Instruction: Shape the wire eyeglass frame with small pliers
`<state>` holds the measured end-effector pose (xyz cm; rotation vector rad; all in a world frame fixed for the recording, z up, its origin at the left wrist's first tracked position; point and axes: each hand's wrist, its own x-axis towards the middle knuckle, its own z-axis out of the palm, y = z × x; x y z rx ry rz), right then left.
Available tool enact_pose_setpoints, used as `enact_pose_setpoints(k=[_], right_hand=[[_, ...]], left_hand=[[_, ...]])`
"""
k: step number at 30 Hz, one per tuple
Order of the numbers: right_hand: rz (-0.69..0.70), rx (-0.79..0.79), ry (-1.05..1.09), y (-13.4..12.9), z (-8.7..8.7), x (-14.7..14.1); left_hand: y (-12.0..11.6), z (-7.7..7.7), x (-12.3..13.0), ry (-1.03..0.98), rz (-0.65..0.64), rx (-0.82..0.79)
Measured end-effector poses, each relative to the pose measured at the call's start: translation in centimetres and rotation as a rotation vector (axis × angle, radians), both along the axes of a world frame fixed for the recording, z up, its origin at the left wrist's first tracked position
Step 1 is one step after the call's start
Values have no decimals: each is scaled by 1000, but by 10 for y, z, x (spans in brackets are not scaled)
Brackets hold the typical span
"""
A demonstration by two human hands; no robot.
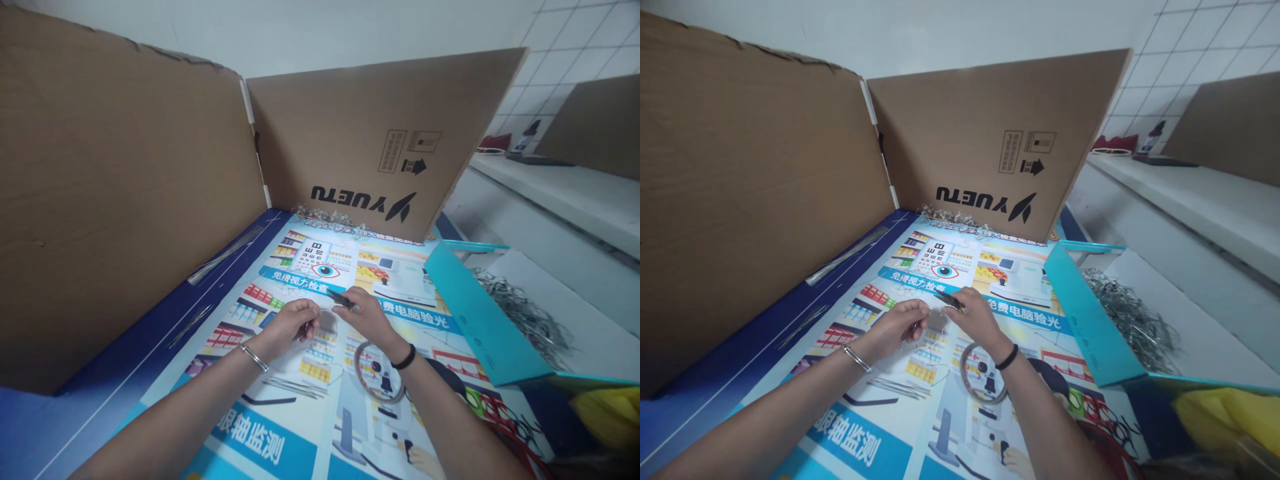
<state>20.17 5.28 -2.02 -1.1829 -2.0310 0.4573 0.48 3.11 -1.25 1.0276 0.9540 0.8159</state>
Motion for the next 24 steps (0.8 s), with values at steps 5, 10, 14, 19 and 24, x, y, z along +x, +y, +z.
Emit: enact_pose_setpoints(k=[5,10,14,19,24], right_hand=[[55,-89,66,-3,5,-1],[83,-164,138,-5,6,-2],[81,-254,154,-6,7,-3],[100,-334,199,-6,8,-3],[79,-360,243,-6,9,-2]], left_hand=[[1,3,0,2,-9,-14],[1,4,0,-1,-10,-26],[1,1,0,9,8,-10],[0,-3,6,81,69,40],[0,-5,10,224,93,128]])
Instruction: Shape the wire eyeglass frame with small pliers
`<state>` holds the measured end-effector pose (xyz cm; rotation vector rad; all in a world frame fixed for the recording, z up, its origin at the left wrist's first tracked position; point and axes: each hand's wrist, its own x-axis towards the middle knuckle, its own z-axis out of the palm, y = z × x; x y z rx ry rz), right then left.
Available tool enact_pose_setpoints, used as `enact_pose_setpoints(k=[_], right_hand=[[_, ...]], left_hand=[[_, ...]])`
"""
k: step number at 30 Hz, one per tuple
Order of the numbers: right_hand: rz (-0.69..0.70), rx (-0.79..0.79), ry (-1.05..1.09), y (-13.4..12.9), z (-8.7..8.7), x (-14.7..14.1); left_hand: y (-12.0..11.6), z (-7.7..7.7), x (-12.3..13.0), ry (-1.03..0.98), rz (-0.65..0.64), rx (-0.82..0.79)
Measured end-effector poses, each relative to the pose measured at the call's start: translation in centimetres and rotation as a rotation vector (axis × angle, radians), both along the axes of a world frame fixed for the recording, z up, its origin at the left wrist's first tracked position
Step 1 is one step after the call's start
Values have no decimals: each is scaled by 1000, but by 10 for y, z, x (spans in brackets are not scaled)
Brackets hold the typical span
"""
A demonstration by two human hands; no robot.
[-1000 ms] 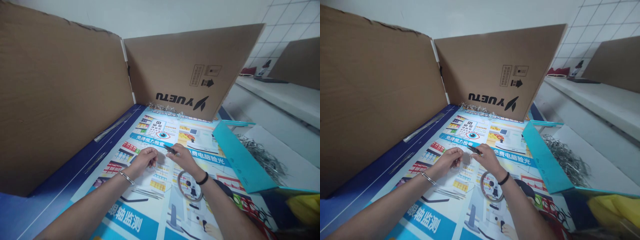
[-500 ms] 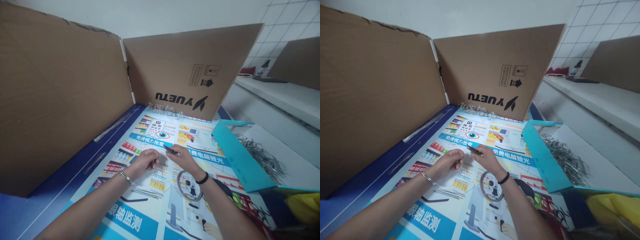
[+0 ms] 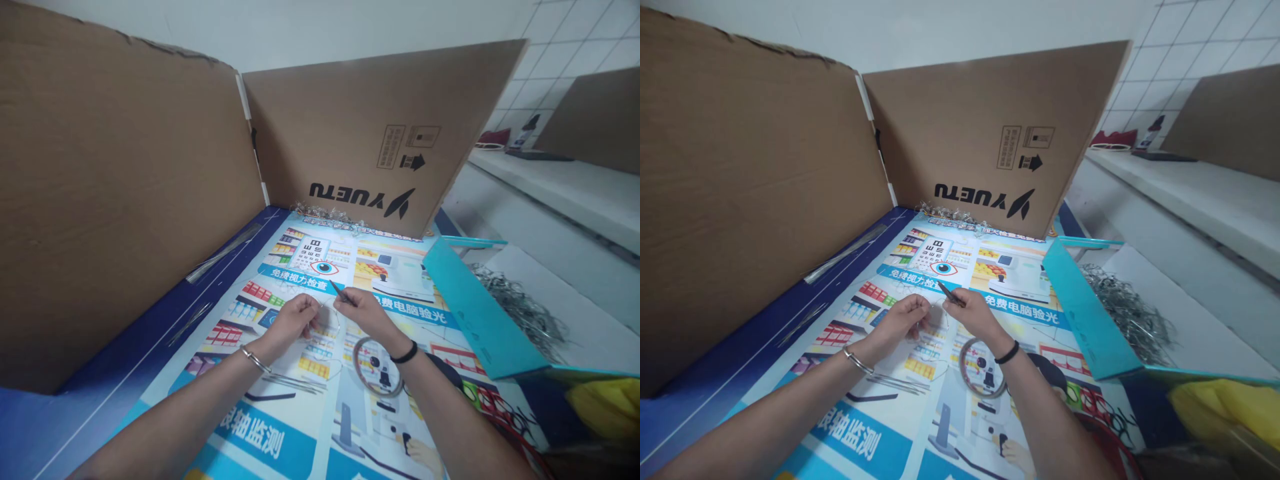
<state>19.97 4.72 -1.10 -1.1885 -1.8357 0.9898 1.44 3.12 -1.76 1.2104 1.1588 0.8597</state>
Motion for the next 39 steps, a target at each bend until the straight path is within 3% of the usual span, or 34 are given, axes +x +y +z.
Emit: enact_pose_setpoints(k=[6,9,11,14,18,25,39], right_hand=[[14,-10,14,0,0,2],[13,-9,2,1,0,2],[14,3,4,1,-2,2],[22,15,30,2,-5,3],[41,3,80,3,-8,3],[-22,8,39,5,-9,2],[-32,141,-170,5,-15,-3]], left_hand=[[10,-1,-11,290,46,364],[13,5,-15,330,38,445],[15,12,-14,325,0,470],[17,22,-7,308,-156,504],[24,23,5,282,-327,447],[31,5,6,248,-304,327],[26,0,2,302,-262,285]])
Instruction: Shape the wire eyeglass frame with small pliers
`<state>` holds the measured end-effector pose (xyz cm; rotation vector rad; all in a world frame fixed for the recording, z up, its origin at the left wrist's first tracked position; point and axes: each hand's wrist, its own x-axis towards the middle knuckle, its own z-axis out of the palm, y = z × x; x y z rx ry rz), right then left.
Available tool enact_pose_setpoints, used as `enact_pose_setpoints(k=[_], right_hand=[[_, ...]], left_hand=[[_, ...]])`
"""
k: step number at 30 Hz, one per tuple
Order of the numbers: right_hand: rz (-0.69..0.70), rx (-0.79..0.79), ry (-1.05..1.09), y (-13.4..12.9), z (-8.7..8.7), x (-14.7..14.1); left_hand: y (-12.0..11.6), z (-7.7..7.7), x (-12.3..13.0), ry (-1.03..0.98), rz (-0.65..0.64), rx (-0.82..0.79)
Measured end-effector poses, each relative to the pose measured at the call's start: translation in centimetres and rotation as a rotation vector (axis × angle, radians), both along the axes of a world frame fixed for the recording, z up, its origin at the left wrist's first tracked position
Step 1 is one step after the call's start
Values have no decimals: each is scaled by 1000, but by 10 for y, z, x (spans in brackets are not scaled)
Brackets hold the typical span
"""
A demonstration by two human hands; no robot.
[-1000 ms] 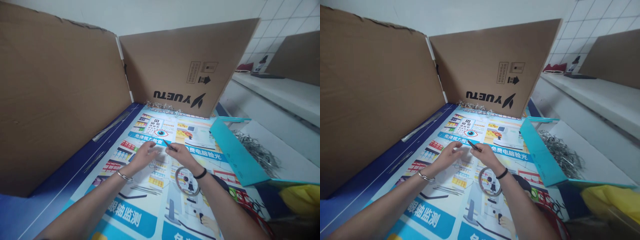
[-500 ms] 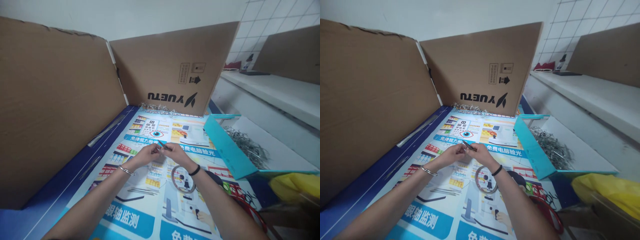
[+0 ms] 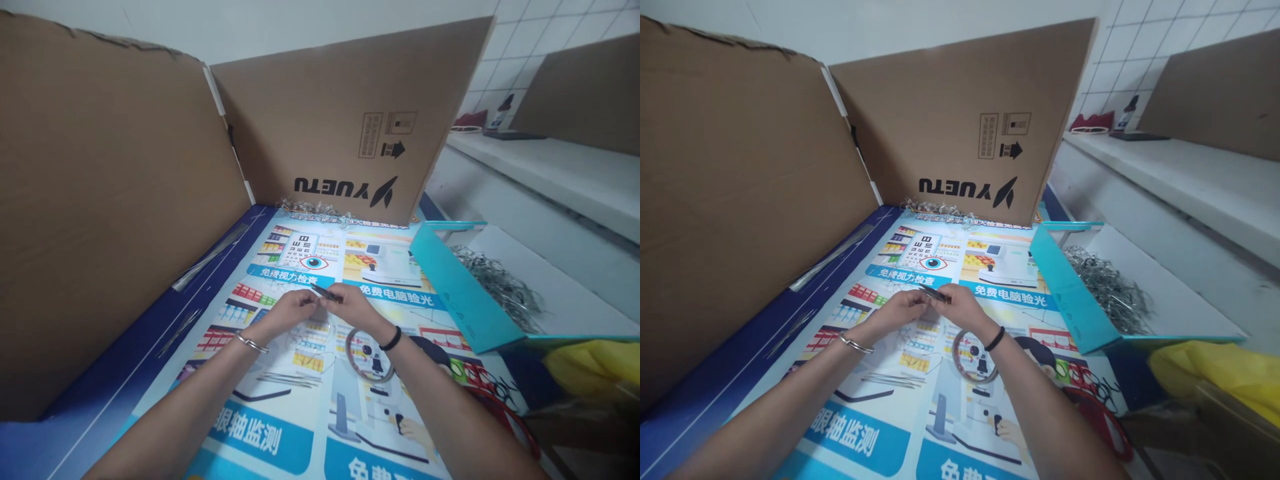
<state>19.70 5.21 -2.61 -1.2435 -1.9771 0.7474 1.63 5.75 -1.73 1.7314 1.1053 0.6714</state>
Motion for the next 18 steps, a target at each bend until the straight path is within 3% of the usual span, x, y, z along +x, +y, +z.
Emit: enact_pose_setpoints(k=[18], right_hand=[[-13,12,-13,2,-4,1]], left_hand=[[8,-10,-5,-147,-15,-223]])
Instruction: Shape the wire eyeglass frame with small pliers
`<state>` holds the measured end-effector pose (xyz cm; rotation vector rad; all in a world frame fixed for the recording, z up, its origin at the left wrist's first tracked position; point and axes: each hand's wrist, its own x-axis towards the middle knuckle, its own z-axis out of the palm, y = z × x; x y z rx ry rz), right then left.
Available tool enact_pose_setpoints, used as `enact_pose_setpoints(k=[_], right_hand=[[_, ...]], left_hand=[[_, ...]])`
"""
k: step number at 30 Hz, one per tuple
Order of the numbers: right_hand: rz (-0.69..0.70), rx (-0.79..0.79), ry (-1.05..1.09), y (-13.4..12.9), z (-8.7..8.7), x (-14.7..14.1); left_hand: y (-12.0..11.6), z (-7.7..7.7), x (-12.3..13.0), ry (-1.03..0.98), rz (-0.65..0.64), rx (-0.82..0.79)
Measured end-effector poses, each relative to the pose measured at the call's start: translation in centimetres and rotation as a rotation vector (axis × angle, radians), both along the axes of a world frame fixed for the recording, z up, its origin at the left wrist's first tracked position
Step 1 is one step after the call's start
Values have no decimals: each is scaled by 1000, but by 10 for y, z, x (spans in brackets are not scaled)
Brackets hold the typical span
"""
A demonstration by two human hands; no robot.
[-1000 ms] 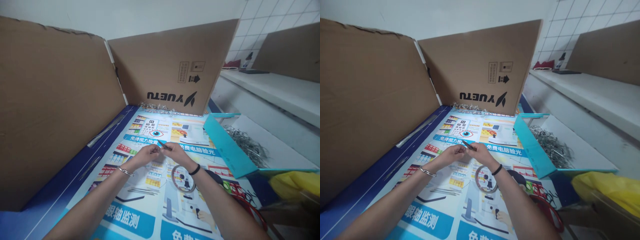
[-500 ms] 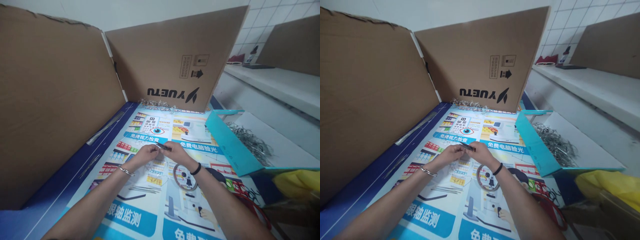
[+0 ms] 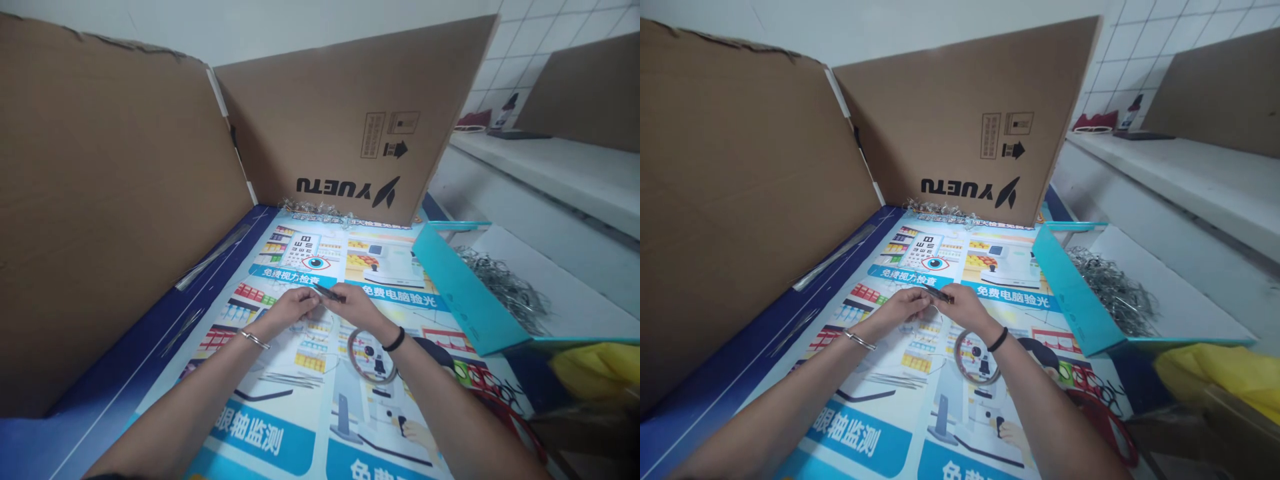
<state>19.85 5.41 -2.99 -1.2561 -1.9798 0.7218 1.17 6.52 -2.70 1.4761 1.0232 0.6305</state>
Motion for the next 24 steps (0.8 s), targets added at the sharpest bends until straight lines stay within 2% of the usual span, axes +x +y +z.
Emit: enact_pose_setpoints(k=[4,8,11,16,24], right_hand=[[-24,38,-60,-1,4,1],[-102,161,-298,-1,15,8],[-146,182,-411,2,20,16],[-69,161,-436,5,17,22],[-49,139,-487,2,14,18]], left_hand=[[-1,0,-1,-8,39,-4],[-2,2,0,-41,108,11],[-3,3,1,-46,181,50],[-1,2,2,-19,303,148],[1,-2,0,-58,347,253]])
